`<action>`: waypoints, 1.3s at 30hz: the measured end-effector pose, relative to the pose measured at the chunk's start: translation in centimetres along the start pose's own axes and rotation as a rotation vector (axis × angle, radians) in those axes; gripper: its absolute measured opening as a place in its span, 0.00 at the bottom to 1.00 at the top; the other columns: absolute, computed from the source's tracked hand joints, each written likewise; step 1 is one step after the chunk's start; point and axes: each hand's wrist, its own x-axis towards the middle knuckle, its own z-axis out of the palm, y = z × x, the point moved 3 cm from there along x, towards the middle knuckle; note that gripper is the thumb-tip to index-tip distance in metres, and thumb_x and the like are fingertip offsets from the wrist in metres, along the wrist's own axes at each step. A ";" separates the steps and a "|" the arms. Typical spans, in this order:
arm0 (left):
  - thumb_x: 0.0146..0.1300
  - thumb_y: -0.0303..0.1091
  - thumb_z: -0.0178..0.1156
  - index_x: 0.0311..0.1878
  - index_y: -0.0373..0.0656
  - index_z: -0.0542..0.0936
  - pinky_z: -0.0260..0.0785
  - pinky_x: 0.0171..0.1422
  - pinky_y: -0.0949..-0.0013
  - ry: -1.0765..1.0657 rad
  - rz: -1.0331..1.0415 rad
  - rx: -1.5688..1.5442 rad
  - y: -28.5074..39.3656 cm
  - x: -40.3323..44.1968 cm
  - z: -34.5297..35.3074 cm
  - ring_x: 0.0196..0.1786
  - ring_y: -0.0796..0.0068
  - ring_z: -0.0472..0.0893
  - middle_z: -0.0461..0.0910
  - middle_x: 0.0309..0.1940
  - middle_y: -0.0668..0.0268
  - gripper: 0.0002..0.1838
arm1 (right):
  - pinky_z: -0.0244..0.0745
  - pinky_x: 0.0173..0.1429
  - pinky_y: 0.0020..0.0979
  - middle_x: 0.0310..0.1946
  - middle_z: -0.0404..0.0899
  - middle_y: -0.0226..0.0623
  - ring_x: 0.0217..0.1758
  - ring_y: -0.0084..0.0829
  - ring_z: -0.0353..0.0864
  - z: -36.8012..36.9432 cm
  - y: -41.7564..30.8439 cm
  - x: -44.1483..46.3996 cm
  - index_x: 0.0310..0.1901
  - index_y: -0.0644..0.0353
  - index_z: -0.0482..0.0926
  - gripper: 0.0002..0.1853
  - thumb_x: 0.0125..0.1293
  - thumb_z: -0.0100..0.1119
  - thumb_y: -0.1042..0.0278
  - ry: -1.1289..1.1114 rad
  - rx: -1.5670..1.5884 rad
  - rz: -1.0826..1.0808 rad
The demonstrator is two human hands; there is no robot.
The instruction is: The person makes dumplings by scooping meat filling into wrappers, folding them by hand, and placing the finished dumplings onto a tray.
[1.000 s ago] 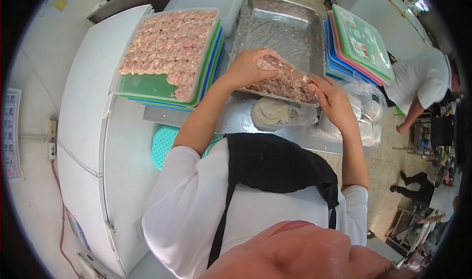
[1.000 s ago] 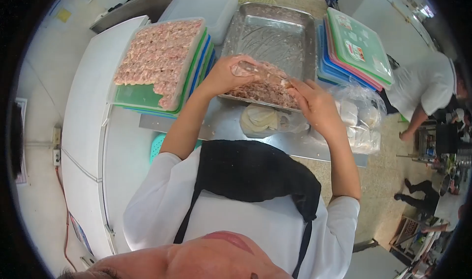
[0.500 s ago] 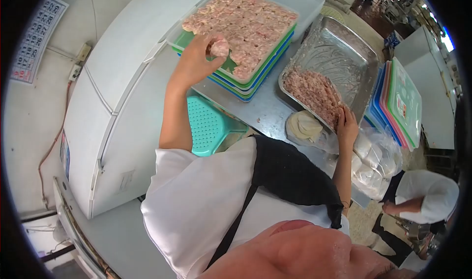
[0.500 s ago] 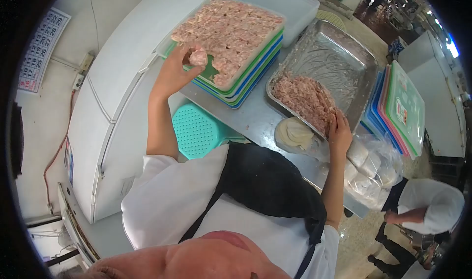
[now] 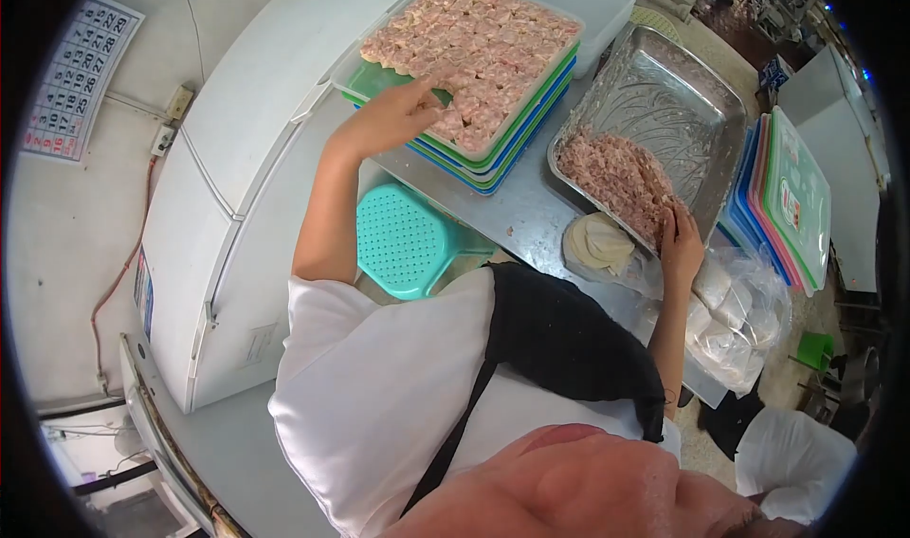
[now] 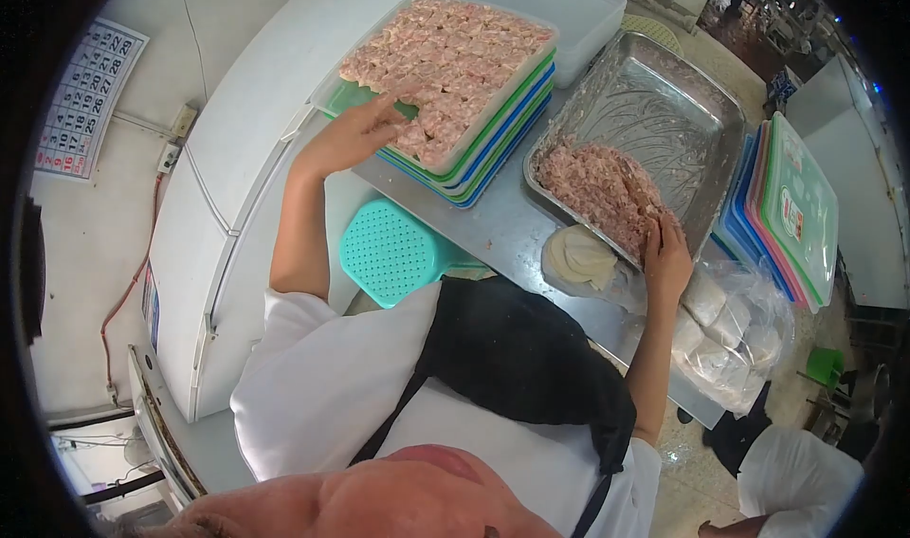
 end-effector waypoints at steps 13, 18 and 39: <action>0.65 0.29 0.49 0.73 0.53 0.62 0.72 0.49 0.60 0.123 -0.054 0.207 0.3 0.1 0.2 0.42 0.55 0.80 0.82 0.39 0.55 0.31 | 0.76 0.56 0.38 0.50 0.82 0.45 0.54 0.44 0.81 -0.1 -0.2 0.0 0.50 0.60 0.82 0.17 0.70 0.55 0.57 0.008 -0.014 -0.012; 0.66 0.28 0.47 0.71 0.51 0.65 0.71 0.51 0.58 0.083 0.110 0.052 1.3 -0.8 0.2 0.43 0.54 0.80 0.83 0.41 0.57 0.28 | 0.75 0.56 0.38 0.51 0.81 0.44 0.55 0.44 0.80 -0.1 -0.4 -0.1 0.51 0.59 0.82 0.17 0.70 0.54 0.56 -0.013 -0.047 -0.018; 0.65 0.31 0.50 0.71 0.47 0.64 0.70 0.57 0.55 0.321 0.001 0.360 -4.8 2.9 0.6 0.50 0.47 0.79 0.79 0.51 0.49 0.29 | 0.77 0.51 0.41 0.48 0.82 0.40 0.49 0.44 0.82 -0.1 0.0 0.0 0.50 0.54 0.81 0.16 0.70 0.53 0.54 0.063 0.026 -0.060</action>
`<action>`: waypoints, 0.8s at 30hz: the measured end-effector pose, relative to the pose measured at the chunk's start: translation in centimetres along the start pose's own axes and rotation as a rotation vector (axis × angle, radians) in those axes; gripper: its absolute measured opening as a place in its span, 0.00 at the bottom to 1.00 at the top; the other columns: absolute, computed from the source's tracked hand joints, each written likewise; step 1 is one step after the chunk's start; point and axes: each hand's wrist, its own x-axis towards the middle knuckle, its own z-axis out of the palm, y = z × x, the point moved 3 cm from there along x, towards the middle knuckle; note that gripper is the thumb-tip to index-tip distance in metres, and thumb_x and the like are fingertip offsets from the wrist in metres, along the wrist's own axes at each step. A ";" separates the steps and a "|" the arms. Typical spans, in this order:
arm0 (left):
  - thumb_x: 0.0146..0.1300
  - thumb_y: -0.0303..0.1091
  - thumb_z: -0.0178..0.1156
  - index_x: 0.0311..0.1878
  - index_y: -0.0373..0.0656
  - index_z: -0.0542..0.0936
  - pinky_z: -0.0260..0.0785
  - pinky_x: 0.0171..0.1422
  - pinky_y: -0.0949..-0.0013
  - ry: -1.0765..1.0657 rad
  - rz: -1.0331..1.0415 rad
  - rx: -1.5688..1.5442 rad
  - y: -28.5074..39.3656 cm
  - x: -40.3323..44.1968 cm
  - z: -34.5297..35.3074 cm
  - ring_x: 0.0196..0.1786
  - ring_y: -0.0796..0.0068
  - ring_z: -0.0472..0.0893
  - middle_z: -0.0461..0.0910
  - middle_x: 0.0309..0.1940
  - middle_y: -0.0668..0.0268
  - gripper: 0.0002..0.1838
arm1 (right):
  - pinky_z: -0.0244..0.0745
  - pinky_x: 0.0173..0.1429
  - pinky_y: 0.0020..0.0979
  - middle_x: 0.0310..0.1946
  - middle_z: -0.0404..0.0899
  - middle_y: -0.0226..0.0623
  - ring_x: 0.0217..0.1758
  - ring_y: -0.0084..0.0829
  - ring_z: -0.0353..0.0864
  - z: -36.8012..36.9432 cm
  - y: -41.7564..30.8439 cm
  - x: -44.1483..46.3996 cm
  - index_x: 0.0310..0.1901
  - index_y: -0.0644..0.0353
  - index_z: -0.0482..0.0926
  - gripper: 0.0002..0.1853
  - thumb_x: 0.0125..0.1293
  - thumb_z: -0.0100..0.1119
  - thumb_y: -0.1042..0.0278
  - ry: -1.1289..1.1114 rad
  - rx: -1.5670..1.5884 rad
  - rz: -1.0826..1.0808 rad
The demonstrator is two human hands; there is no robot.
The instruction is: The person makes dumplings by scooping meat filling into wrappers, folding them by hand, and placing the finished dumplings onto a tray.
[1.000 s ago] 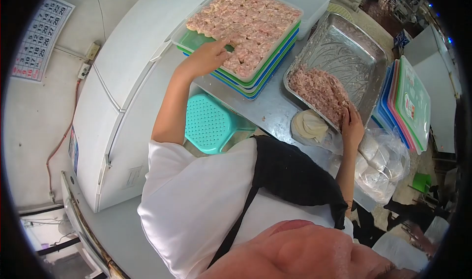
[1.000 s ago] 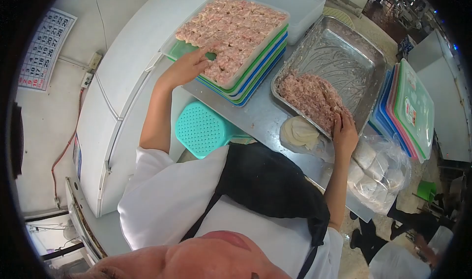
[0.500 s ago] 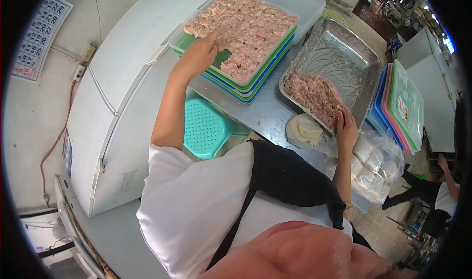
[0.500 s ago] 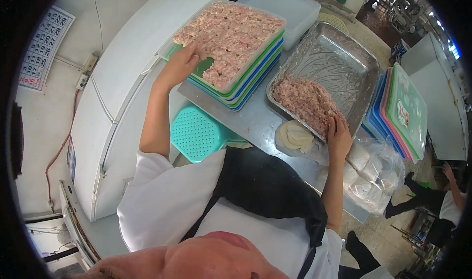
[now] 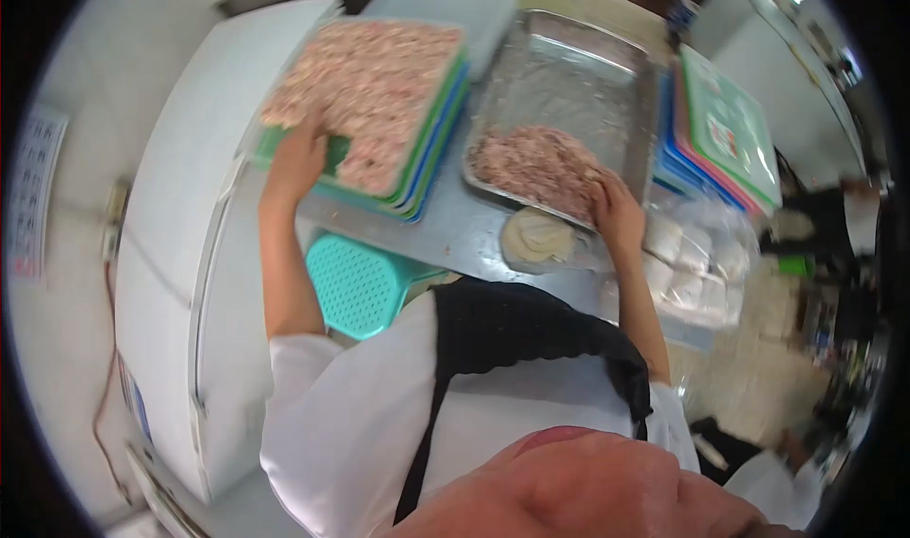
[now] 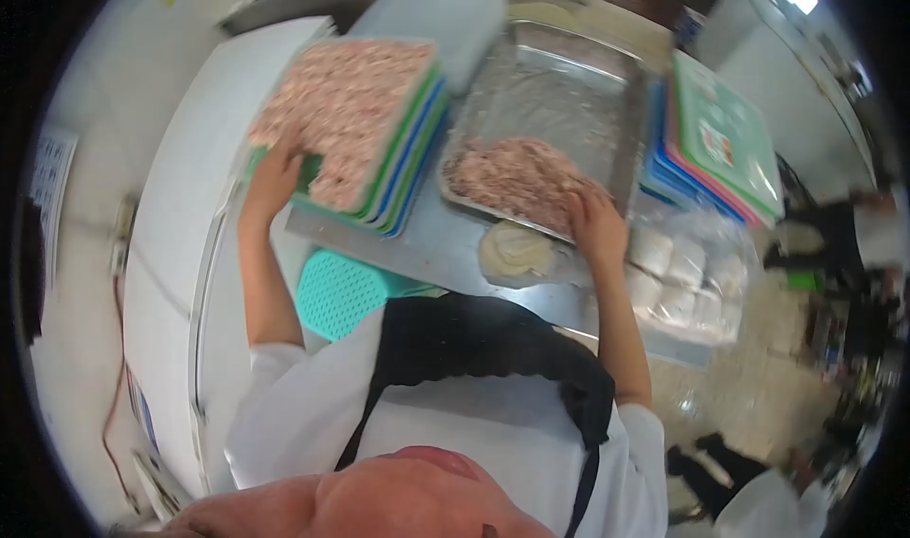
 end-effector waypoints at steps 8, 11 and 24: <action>0.58 0.25 0.59 0.47 0.42 0.81 0.69 0.58 0.60 -0.138 0.608 -0.673 18.3 -4.7 5.4 0.52 0.57 0.78 0.83 0.44 0.60 0.13 | 0.77 0.41 0.46 0.38 0.83 0.42 0.40 0.45 0.83 0.3 0.3 -0.3 0.41 0.55 0.79 0.17 0.70 0.50 0.50 -0.114 -0.116 0.148; 0.55 0.28 0.63 0.51 0.45 0.80 0.66 0.62 0.56 -0.441 0.786 -0.660 21.0 -6.8 17.2 0.55 0.53 0.76 0.79 0.50 0.57 0.17 | 0.76 0.39 0.45 0.34 0.83 0.42 0.38 0.45 0.83 -0.3 0.3 -0.4 0.39 0.55 0.78 0.17 0.71 0.50 0.50 -0.133 -0.144 0.120; 0.58 0.35 0.64 0.52 0.44 0.81 0.61 0.64 0.52 -0.367 0.609 -0.595 21.9 -7.9 21.3 0.58 0.52 0.73 0.78 0.52 0.56 0.18 | 0.74 0.36 0.49 0.31 0.81 0.46 0.33 0.51 0.81 -0.8 1.0 -1.4 0.35 0.56 0.79 0.17 0.70 0.51 0.50 -0.045 -0.015 0.057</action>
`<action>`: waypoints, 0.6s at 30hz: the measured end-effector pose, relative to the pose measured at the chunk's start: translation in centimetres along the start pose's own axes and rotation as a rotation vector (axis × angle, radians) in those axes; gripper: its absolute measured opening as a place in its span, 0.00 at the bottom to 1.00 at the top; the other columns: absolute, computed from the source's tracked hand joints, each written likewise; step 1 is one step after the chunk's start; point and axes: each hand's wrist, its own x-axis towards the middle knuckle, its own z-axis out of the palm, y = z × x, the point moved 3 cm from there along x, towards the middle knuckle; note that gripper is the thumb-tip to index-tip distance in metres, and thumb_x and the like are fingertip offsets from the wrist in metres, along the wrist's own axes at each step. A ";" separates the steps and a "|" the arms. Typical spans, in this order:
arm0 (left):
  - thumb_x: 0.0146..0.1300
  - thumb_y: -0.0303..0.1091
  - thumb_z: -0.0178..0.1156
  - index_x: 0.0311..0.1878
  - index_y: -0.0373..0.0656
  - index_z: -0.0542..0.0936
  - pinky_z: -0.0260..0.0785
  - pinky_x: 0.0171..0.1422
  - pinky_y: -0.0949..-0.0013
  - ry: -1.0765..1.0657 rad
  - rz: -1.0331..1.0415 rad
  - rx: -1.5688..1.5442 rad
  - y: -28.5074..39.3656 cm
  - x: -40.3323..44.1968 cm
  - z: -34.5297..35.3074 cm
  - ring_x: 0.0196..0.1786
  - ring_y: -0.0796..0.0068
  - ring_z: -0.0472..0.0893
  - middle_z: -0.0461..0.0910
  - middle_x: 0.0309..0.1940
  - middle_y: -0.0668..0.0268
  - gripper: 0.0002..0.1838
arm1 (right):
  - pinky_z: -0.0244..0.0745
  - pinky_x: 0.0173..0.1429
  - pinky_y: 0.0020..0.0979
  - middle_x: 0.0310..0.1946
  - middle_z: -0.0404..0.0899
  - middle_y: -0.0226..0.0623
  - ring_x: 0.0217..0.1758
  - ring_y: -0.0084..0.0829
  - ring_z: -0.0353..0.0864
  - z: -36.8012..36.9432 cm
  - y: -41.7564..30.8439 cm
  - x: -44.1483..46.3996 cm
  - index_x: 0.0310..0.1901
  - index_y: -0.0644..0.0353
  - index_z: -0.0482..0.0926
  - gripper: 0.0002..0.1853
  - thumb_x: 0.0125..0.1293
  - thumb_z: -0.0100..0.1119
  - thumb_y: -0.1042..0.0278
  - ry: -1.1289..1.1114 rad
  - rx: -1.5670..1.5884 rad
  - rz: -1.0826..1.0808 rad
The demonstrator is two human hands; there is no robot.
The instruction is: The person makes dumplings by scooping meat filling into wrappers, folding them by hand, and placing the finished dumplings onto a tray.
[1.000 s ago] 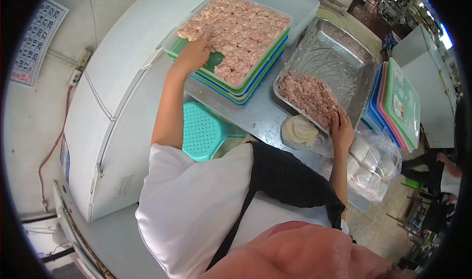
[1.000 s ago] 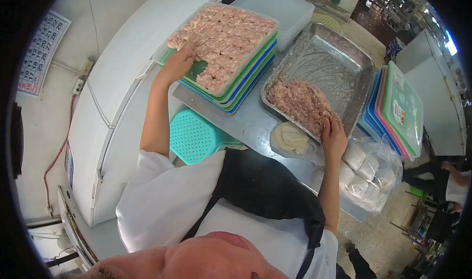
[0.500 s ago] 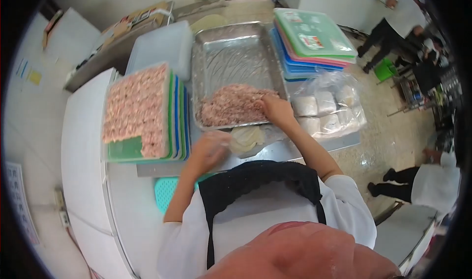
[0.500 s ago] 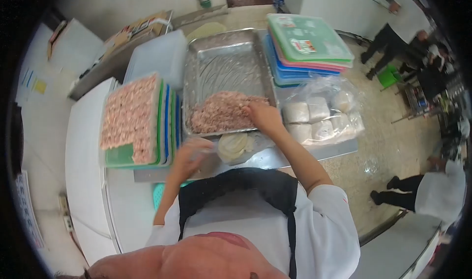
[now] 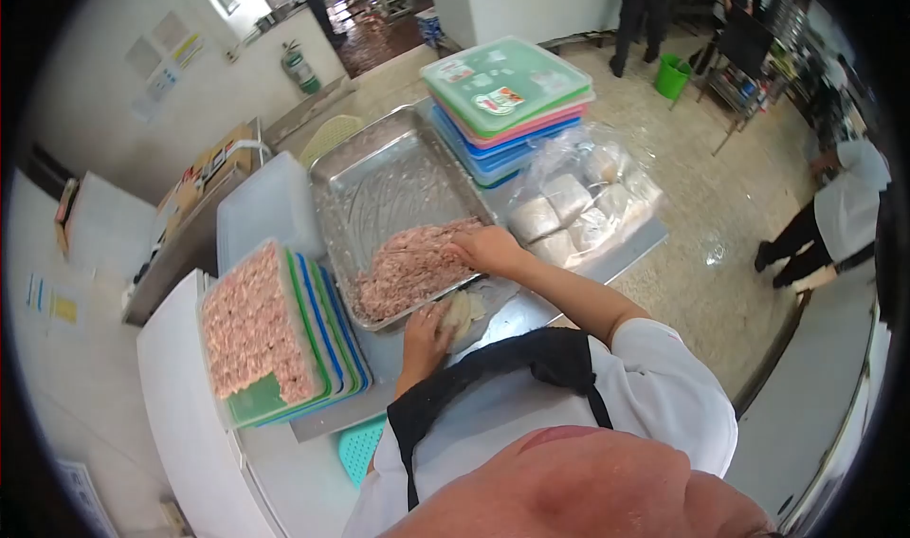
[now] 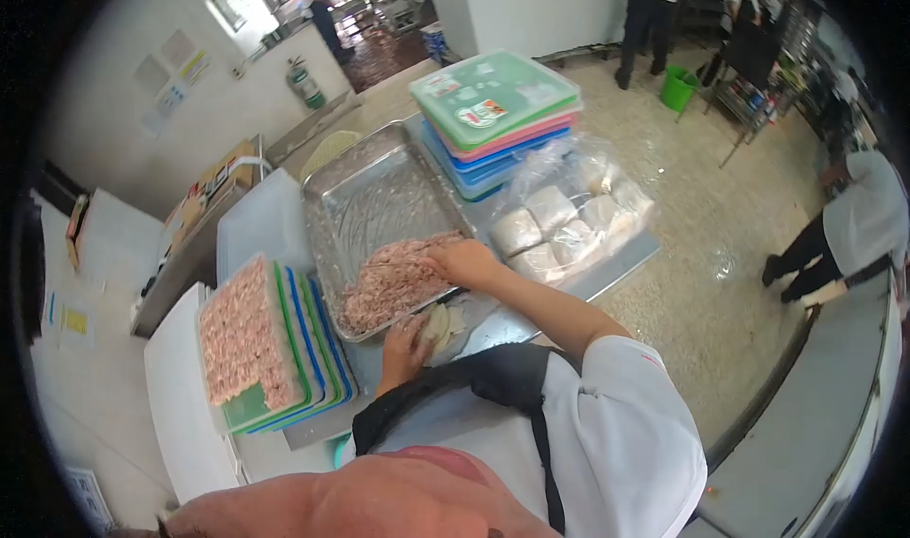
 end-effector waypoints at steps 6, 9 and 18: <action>0.57 0.36 0.63 0.61 0.41 0.76 0.59 0.68 0.53 0.137 0.009 0.116 -2.3 -1.9 1.9 0.61 0.49 0.69 0.74 0.58 0.51 0.26 | 0.70 0.30 0.44 0.24 0.79 0.45 0.24 0.48 0.77 -2.3 -2.3 -3.0 0.34 0.57 0.81 0.22 0.71 0.50 0.45 -0.010 0.391 -0.073; 0.57 0.32 0.60 0.61 0.41 0.76 0.58 0.68 0.52 0.207 -0.043 0.083 -3.4 -2.2 3.0 0.61 0.48 0.69 0.74 0.58 0.51 0.25 | 0.62 0.24 0.33 0.21 0.77 0.37 0.17 0.32 0.70 -6.7 -3.9 -3.0 0.30 0.60 0.81 0.25 0.71 0.51 0.43 -0.221 1.019 0.013; 0.54 0.28 0.60 0.51 0.42 0.81 0.61 0.62 0.50 0.450 -0.023 0.184 0.7 -2.2 2.8 0.56 0.49 0.72 0.76 0.51 0.52 0.19 | 0.70 0.35 0.35 0.22 0.78 0.38 0.28 0.32 0.77 -5.8 -1.2 -2.1 0.34 0.62 0.82 0.20 0.68 0.59 0.49 -0.270 0.446 -0.147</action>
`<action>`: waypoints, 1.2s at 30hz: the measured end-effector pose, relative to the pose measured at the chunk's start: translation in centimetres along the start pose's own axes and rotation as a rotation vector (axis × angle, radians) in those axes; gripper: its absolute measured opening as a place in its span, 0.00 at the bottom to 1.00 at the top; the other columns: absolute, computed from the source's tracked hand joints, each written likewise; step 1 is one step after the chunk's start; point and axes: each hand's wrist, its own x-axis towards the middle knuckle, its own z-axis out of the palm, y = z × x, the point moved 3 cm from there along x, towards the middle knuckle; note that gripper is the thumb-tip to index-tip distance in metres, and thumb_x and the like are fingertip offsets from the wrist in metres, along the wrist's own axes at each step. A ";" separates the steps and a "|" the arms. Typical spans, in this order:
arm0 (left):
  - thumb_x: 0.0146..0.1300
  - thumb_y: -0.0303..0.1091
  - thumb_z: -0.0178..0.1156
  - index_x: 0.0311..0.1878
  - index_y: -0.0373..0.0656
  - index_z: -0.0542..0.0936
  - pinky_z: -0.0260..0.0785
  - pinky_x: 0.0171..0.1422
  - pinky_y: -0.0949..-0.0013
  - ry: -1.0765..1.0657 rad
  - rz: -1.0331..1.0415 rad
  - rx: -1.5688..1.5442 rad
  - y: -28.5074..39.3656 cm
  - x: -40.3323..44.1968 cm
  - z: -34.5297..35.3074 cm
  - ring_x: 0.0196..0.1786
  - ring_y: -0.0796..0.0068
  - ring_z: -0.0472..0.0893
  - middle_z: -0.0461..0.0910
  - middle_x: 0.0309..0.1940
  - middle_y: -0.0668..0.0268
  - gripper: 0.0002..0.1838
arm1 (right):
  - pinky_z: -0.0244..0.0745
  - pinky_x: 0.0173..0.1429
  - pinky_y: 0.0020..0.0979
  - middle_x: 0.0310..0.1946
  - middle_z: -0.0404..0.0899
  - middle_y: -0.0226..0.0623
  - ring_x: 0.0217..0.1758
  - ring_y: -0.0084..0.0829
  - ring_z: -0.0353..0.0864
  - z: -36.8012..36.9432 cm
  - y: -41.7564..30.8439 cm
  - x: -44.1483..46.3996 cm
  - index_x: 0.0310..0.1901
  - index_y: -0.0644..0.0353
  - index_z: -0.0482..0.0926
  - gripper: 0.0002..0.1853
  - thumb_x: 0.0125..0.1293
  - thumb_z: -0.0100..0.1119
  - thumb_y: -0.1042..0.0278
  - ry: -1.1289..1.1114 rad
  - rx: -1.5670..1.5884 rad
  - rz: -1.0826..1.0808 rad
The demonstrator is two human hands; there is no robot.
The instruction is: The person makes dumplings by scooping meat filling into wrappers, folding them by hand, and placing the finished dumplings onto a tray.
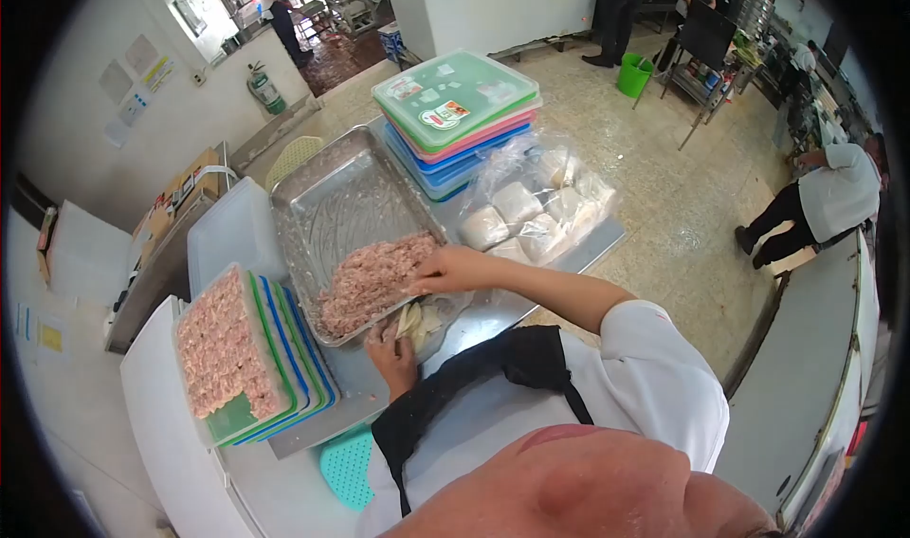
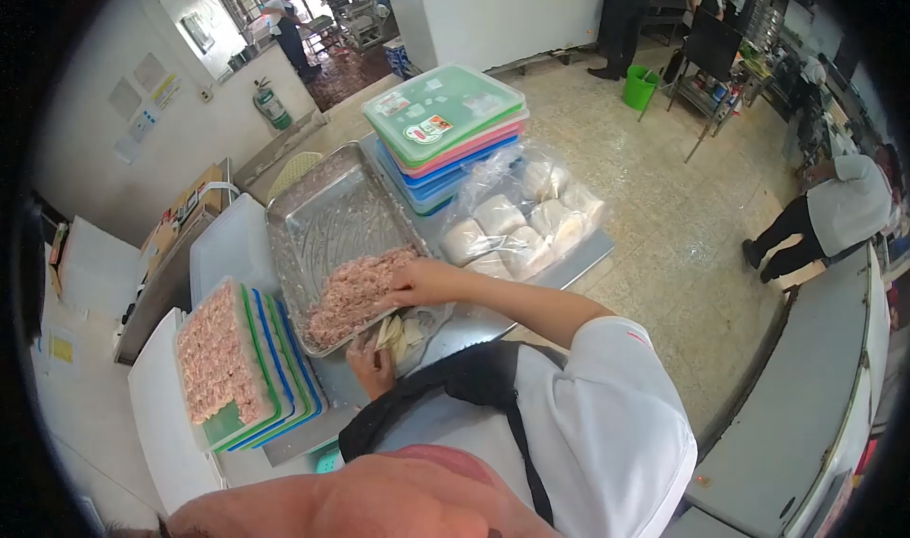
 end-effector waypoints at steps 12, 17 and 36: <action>0.58 0.34 0.62 0.43 0.36 0.80 0.61 0.56 0.48 0.103 -0.230 0.238 0.4 -1.2 2.5 0.49 0.47 0.72 0.76 0.41 0.49 0.13 | 0.73 0.38 0.39 0.29 0.82 0.42 0.31 0.40 0.81 4.3 2.5 -2.2 0.42 0.59 0.83 0.22 0.60 0.65 0.46 -0.174 0.130 0.162; 0.63 0.31 0.58 0.42 0.33 0.80 0.65 0.55 0.54 0.050 -0.561 -0.170 0.1 -1.1 1.9 0.47 0.48 0.74 0.77 0.41 0.48 0.10 | 0.74 0.42 0.38 0.33 0.82 0.44 0.35 0.40 0.81 6.1 2.4 -1.8 0.49 0.60 0.79 0.26 0.61 0.65 0.45 -0.134 0.147 0.122; 0.61 0.25 0.63 0.45 0.34 0.82 0.69 0.46 0.74 -0.279 -0.353 -0.514 0.0 3.4 -3.1 0.41 0.77 0.77 0.79 0.39 0.64 0.10 | 0.70 0.38 0.31 0.28 0.79 0.34 0.32 0.21 0.73 8.1 0.4 0.1 0.48 0.63 0.81 0.19 0.67 0.60 0.54 -0.156 0.502 0.109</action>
